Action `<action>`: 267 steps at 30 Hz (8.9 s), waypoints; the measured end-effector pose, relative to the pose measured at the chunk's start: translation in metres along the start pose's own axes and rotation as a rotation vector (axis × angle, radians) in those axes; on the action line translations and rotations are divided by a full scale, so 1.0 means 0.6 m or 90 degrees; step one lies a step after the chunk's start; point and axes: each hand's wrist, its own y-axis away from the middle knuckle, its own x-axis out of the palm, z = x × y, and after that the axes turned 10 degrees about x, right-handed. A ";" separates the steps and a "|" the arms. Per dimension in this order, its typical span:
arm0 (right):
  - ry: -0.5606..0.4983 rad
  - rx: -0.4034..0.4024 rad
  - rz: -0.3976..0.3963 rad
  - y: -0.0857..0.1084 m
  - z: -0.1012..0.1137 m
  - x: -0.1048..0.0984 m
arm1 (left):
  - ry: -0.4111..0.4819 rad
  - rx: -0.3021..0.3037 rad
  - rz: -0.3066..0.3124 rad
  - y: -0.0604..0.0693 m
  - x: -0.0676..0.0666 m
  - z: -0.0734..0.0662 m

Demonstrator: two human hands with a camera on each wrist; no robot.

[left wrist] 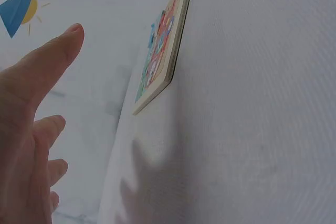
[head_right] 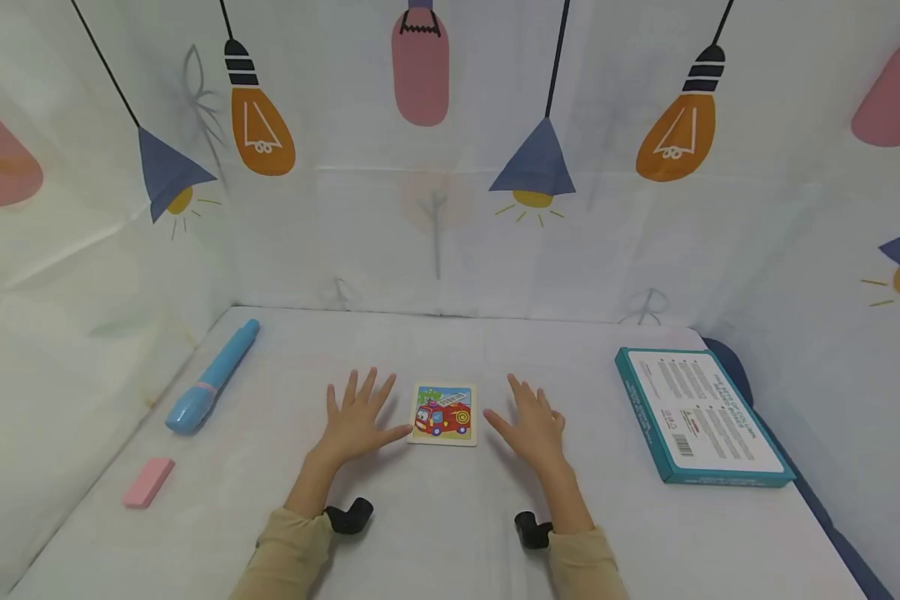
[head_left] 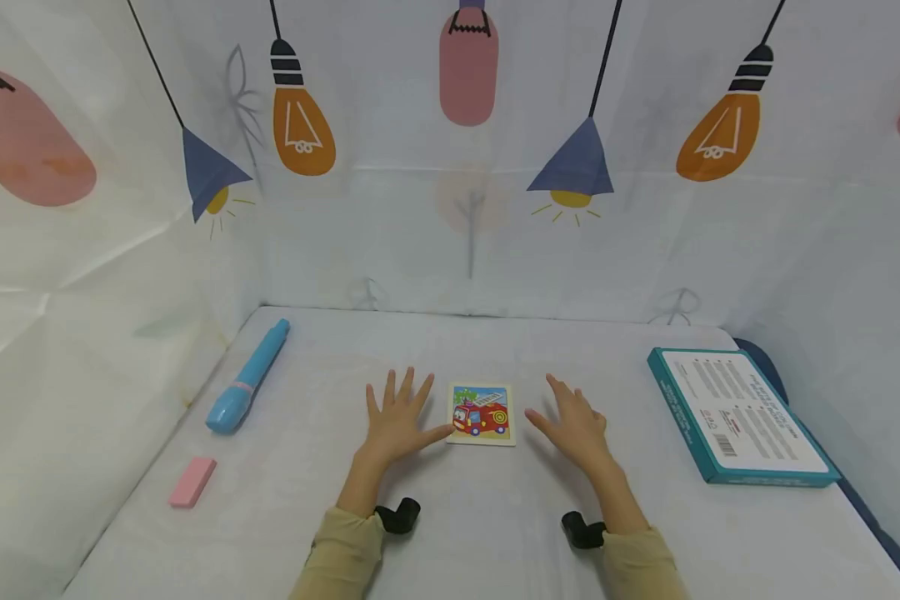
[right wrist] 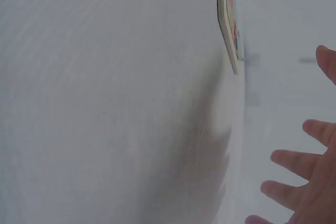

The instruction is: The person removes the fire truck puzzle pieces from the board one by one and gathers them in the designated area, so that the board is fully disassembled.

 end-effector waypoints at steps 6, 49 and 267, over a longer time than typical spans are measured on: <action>-0.059 0.018 0.014 -0.017 0.016 0.016 | 0.047 0.000 -0.017 -0.019 0.012 -0.002; -0.308 0.173 -0.022 -0.064 0.076 0.081 | 0.091 0.010 0.038 -0.066 0.073 -0.039; -0.138 0.064 -0.022 -0.058 0.119 0.095 | 0.110 0.015 0.025 -0.063 0.071 -0.035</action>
